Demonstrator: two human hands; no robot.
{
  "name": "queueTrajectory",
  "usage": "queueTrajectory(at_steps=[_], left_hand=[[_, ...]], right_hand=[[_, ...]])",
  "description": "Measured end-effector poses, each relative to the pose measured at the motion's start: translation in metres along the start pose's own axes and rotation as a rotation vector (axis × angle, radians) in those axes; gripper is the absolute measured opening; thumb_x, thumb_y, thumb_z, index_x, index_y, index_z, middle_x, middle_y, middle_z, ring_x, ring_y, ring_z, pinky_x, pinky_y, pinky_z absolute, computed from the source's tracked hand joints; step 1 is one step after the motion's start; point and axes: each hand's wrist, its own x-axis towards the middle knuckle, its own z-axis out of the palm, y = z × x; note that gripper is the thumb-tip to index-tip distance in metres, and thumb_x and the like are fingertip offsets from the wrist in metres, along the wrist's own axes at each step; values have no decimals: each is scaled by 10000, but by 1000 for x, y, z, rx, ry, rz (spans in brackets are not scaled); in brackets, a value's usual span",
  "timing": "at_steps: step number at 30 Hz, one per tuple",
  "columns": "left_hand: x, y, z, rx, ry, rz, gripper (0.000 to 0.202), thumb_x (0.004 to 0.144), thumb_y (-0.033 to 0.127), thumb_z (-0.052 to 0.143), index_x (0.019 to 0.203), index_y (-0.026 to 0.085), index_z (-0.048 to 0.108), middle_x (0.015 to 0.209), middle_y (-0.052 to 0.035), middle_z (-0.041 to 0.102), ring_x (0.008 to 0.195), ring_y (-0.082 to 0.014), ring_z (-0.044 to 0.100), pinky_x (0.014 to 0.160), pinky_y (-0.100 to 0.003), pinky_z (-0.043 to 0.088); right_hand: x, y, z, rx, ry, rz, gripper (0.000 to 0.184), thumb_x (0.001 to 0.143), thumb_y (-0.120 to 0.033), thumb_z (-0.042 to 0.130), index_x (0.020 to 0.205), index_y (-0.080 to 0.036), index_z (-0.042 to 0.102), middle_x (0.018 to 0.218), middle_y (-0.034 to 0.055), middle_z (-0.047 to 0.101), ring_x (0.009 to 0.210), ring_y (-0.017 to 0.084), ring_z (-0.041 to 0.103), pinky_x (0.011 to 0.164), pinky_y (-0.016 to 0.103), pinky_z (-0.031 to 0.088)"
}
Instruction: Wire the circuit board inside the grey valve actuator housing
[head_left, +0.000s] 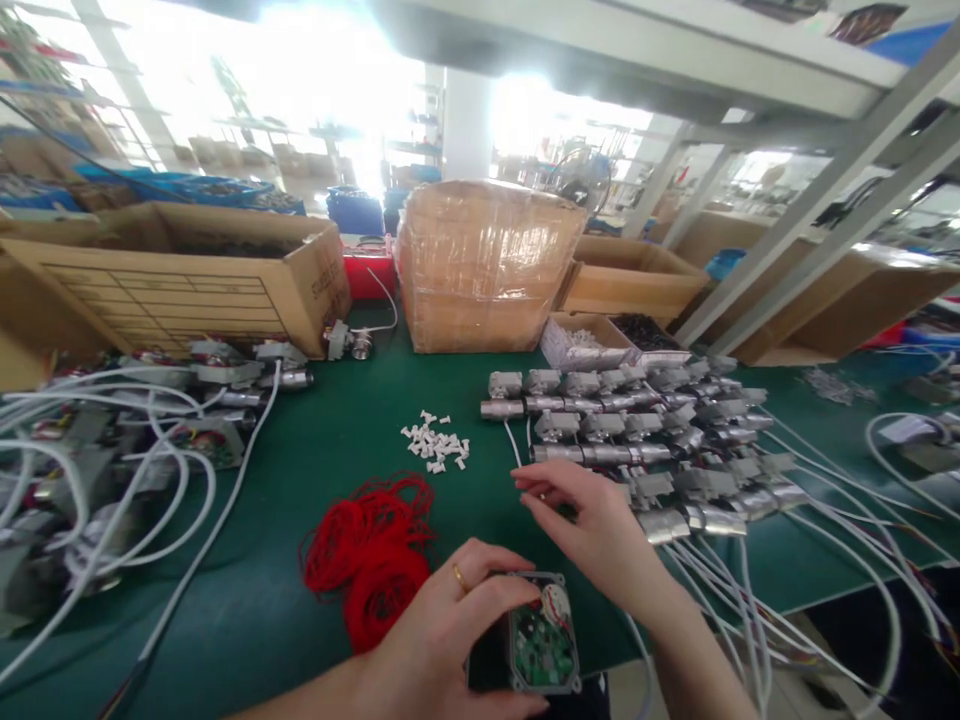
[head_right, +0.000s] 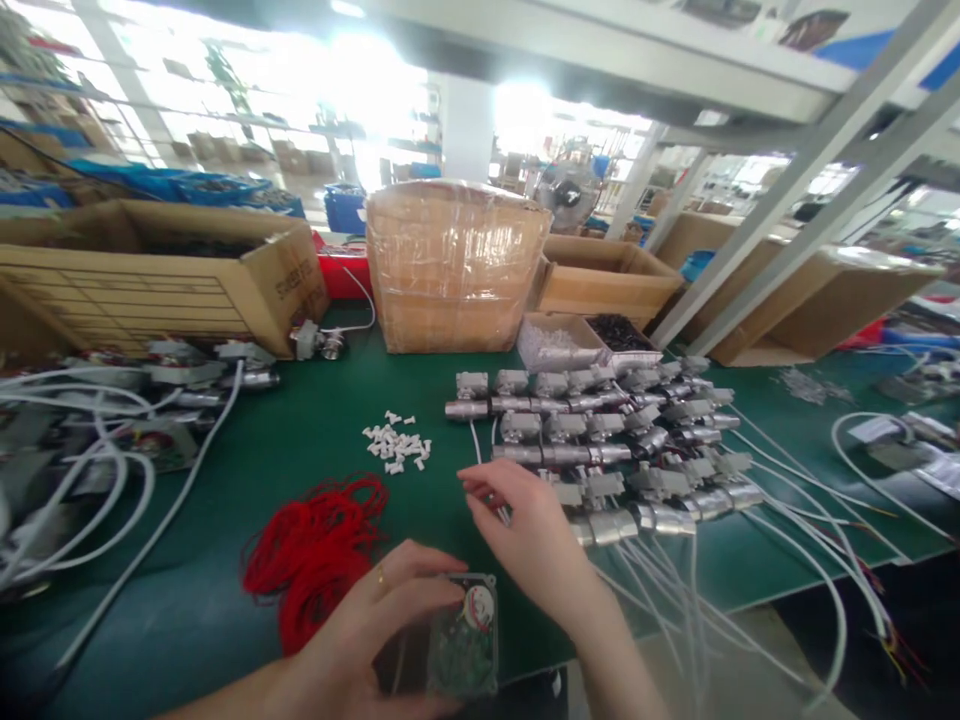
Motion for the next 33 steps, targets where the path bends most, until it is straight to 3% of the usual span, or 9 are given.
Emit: queueTrajectory(at_steps=[4,8,11,16,19,22,27,30,33], left_hand=[[-5,-3,4,5,-12,4,990,645,139,969,1434,251,381,1291,-115,601,1175,-284,615,1044,-391,544],[-12,-12,10,26,14,-37,1147,631,51,943,1519,287,257,1354,-118,584,1211,-309,607,1091,-437,519],[-16,-21,16,35,-9,-86,1165,653,94,935,1541,311,212,1413,-117,564,1256,-327,591,1109,-456,501],[-14,-23,22,98,-99,-218,987,578,173,982,1405,206,446,1314,-119,640,1162,-349,628,1067,-494,502],[-10,-16,21,58,-81,-275,746,624,148,934,1267,190,558,1245,-90,666,1136,-326,631,1045,-470,509],[-8,-9,17,9,-36,-307,662,667,132,870,1253,193,568,1259,-93,655,1192,-330,601,1052,-460,506],[-6,-4,11,-6,4,-269,661,690,82,759,1299,217,539,1201,-64,645,1122,-278,623,1006,-409,530],[-2,-3,11,26,36,-241,685,659,70,729,1297,226,534,1162,-53,632,1075,-266,622,1010,-423,523],[0,-2,11,63,40,-226,701,635,53,689,1295,235,536,1154,-51,623,1059,-264,611,1008,-437,517]], right_hand=[[37,-3,27,-240,-147,-11,220,859,18,652,993,-149,702,947,44,697,807,146,683,751,250,572],[62,-7,48,-402,-203,1,121,878,-19,679,928,-128,692,918,67,665,794,183,653,734,279,535],[72,-10,59,-513,-250,-16,65,907,-61,660,914,-120,684,942,97,660,837,226,648,772,318,523],[76,-14,67,-597,-334,-76,148,914,-20,585,978,-114,680,1007,125,663,923,249,649,830,318,512],[74,-13,66,-602,-370,-100,206,889,17,560,973,-124,685,1009,118,667,959,237,646,857,298,507],[66,-12,54,-583,-362,-83,185,850,30,583,868,-117,693,956,115,670,914,234,654,828,300,524],[26,-16,11,-435,-142,3,210,823,42,597,901,-134,682,887,41,663,764,147,663,734,234,561],[-16,-19,-9,-3,170,26,126,865,-71,642,933,-167,685,874,21,691,736,125,686,693,190,588],[-58,-19,-8,364,392,79,39,856,-174,741,880,-204,733,828,11,704,721,114,687,661,146,578]])
